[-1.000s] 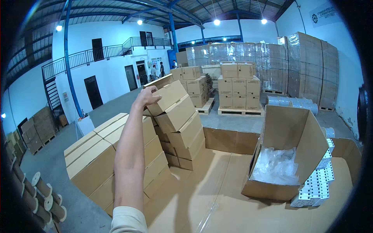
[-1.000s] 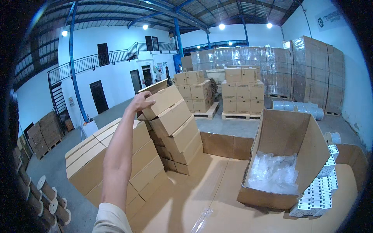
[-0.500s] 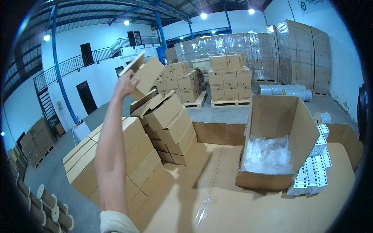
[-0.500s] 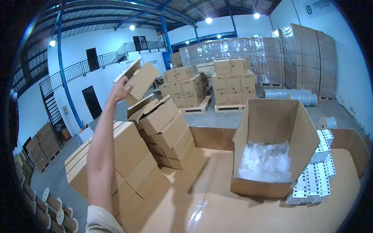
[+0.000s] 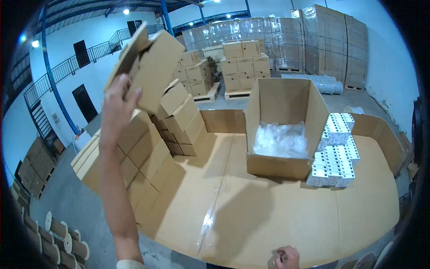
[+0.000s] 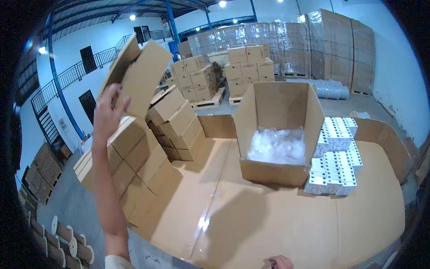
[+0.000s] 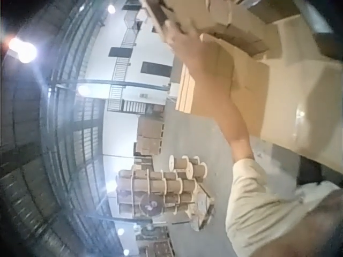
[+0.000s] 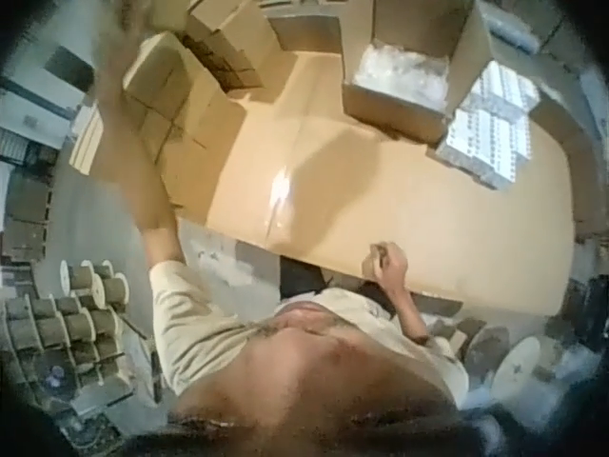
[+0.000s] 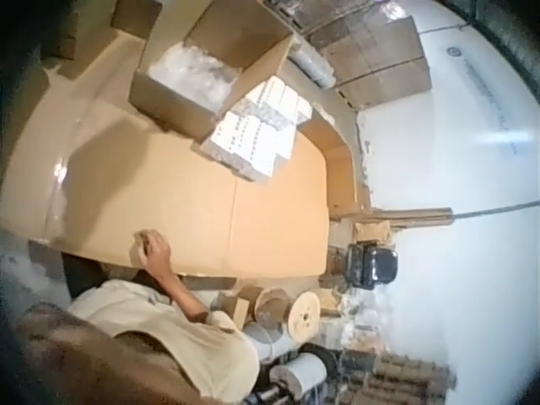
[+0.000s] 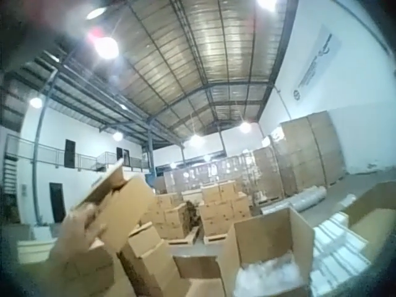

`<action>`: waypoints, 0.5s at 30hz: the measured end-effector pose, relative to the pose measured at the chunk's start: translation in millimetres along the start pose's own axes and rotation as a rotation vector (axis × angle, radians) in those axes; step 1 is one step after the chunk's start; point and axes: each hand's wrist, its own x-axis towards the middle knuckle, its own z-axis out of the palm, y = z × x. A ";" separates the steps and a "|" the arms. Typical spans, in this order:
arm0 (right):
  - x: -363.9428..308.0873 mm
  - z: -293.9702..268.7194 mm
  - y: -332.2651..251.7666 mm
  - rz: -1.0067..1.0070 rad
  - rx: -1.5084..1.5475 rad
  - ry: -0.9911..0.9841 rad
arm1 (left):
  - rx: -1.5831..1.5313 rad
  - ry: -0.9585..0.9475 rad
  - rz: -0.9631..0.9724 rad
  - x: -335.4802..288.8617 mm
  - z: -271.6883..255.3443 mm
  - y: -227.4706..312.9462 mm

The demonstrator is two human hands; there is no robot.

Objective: Packing small electronic components in white boxes into protective bags and then into larger shipping containers.

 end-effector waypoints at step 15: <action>208.8 5.1 -32.6 -0.152 0.325 -0.053 | -0.142 -0.574 -0.039 -345.9 31.5 197.7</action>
